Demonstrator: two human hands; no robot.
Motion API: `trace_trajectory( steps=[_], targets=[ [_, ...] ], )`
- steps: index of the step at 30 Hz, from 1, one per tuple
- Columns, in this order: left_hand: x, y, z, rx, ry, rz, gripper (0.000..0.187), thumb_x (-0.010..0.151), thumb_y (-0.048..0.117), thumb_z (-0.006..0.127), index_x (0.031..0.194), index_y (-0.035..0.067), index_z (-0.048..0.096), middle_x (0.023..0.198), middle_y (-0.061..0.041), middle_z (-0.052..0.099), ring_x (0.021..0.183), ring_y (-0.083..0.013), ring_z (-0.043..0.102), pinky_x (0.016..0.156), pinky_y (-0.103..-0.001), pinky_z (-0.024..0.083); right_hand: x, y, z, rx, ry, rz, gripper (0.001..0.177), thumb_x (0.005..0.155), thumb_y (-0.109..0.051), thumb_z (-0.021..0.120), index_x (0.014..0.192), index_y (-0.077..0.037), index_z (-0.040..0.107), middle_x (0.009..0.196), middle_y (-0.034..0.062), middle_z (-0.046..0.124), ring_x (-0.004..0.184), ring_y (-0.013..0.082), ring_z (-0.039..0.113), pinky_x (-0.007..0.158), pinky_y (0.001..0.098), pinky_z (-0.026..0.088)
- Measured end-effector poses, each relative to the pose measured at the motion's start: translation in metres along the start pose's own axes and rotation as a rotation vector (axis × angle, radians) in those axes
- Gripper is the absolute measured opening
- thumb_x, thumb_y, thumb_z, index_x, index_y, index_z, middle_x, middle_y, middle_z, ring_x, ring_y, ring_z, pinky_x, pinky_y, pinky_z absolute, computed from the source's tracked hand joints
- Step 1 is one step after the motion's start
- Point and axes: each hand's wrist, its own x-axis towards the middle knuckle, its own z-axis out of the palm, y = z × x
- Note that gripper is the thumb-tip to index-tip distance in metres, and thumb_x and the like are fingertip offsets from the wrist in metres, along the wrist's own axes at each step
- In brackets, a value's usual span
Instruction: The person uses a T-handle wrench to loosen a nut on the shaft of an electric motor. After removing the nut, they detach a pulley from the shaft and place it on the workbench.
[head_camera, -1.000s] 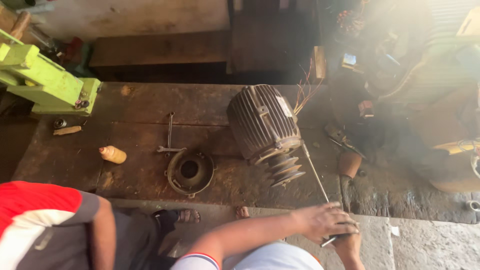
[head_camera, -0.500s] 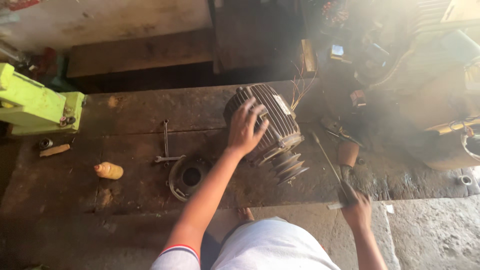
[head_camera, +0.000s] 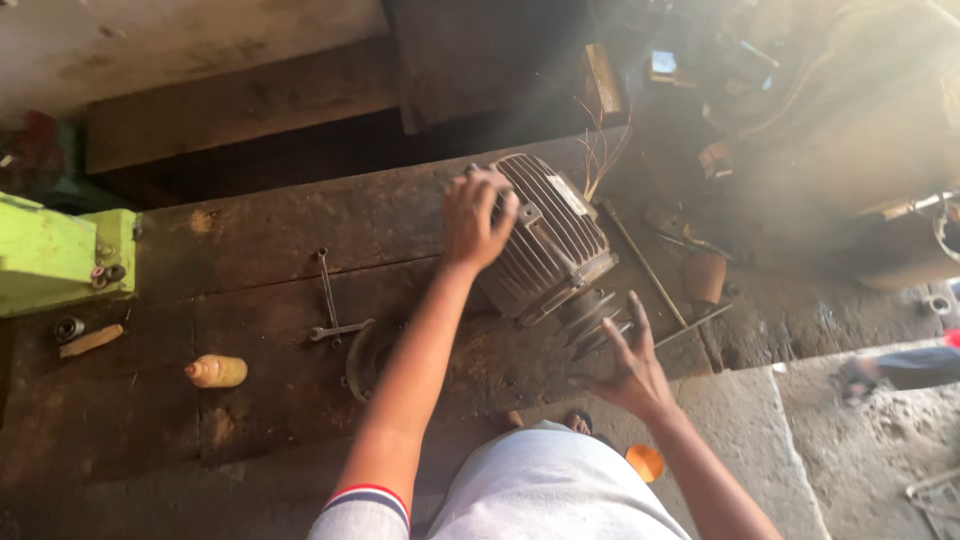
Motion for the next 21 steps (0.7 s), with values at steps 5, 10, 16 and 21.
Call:
trace_trajectory(
  steps=[5,10,16,21],
  targets=[
    [0.031,-0.046,0.021,-0.037,0.143,-0.215,0.052,0.096,0.046,0.066,0.128,0.006,0.060,0.131,-0.021,0.060,0.124,-0.0370,0.055,0.105,-0.048,0.044,0.005,0.014,0.034,-0.045,0.296,-0.223,0.120,0.053,-0.045,0.096,0.149,-0.024,0.027,0.154,0.0286,0.025,0.137,0.0513,0.042,0.102,0.0572,0.053],
    [0.031,-0.070,0.033,-0.265,-0.129,-0.528,0.072,0.094,0.063,0.058,0.138,0.007,0.056,0.139,-0.021,0.060,0.130,-0.0371,0.057,0.107,-0.046,0.047,0.002,0.036,0.063,0.077,0.332,-0.072,0.123,0.048,-0.041,0.093,0.149,-0.021,0.025,0.142,0.0238,0.032,0.124,0.0467,0.048,0.099,0.0537,0.050],
    [0.032,-0.066,0.029,-0.212,-0.160,-0.592,0.074,0.090,0.067,0.057,0.141,0.013,0.055,0.141,-0.021,0.057,0.130,-0.0391,0.055,0.107,-0.048,0.046,-0.028,0.031,0.068,1.165,0.056,0.605,0.100,0.069,-0.049,0.086,0.146,-0.014,0.032,0.138,0.0229,0.039,0.117,0.0406,0.053,0.094,0.0501,0.050],
    [0.031,-0.061,0.025,-0.226,-0.164,-0.586,0.075,0.090,0.069,0.056,0.141,0.015,0.054,0.144,-0.021,0.054,0.132,-0.0393,0.053,0.107,-0.050,0.044,-0.055,0.018,0.038,0.987,-0.035,0.827,0.086,0.080,-0.053,0.081,0.140,-0.006,0.041,0.129,0.0241,0.046,0.112,0.0402,0.054,0.090,0.0504,0.051]
  ],
)
